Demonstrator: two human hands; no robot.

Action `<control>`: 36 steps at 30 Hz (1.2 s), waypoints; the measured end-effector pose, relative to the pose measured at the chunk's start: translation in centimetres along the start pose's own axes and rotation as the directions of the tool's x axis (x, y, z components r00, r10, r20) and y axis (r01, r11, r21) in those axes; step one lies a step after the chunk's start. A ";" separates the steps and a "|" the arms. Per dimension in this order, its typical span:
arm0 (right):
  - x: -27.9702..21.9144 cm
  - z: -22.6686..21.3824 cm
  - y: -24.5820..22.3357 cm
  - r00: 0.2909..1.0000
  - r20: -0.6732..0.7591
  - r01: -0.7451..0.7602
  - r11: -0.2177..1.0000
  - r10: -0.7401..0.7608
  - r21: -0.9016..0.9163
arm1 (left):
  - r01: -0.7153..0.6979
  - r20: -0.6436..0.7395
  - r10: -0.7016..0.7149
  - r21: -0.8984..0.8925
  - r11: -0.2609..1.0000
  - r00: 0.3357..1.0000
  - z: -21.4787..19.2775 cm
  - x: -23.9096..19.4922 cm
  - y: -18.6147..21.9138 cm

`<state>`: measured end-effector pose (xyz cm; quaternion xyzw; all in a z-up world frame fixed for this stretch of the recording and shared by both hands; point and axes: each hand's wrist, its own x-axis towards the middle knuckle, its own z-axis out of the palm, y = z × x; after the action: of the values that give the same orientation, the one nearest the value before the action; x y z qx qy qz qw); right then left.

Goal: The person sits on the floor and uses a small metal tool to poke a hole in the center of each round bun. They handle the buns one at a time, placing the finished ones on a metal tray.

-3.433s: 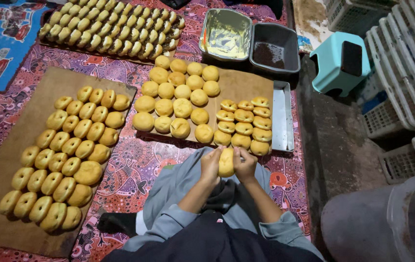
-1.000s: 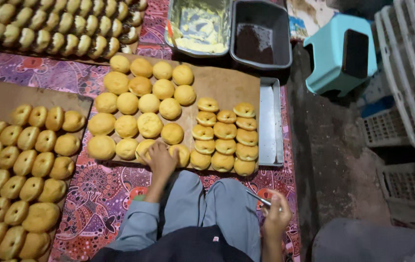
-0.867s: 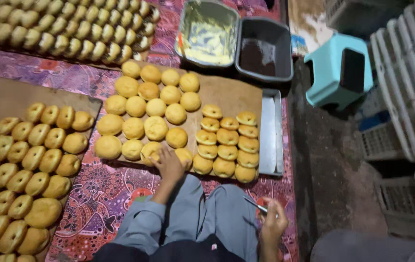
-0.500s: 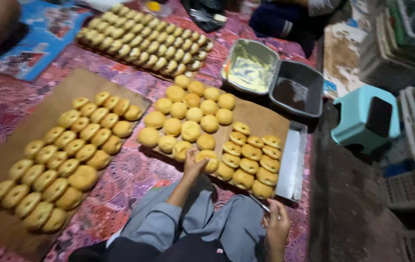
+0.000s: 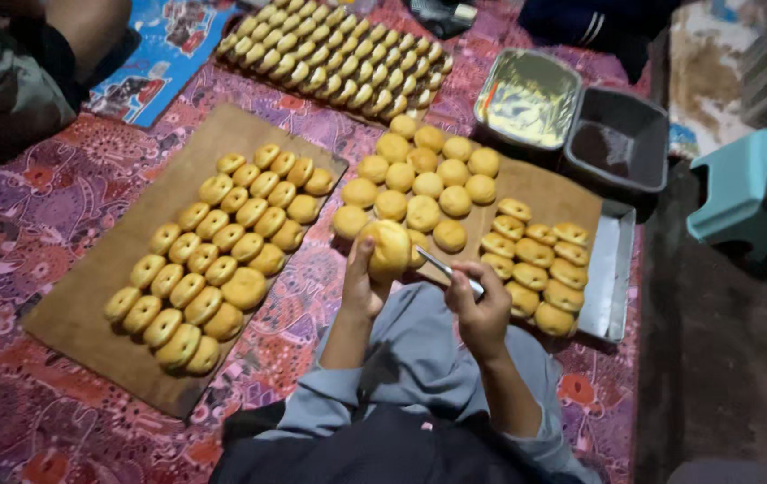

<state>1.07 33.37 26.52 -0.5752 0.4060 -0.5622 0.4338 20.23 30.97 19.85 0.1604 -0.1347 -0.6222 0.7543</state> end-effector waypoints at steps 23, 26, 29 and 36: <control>-4.2 -4.6 -0.9 0.895 -0.069 0.293 0.695 -0.441 -0.656 | 0.088 0.118 -0.128 0.301 0.950 0.985 3.8 -2.4 -3.6; -5.5 -7.2 -0.5 0.934 -0.098 0.188 0.705 -0.344 -0.683 | 0.137 0.137 -0.225 0.468 0.873 0.965 5.3 -4.6 -6.2; -6.6 -8.7 0.4 0.950 -0.077 0.165 0.696 -0.304 -0.699 | 0.175 0.185 -0.307 0.513 0.840 0.934 6.3 -6.4 -8.0; -7.3 -9.5 3.1 0.962 -0.062 0.185 0.799 -0.267 -0.573 | 0.140 0.189 -0.336 0.648 0.749 0.923 5.1 -7.5 -8.1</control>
<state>-8.66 39.05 21.34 -0.6806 0.5108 -0.5046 0.1455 9.46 36.48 21.19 0.3222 -0.4212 -0.6510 0.5432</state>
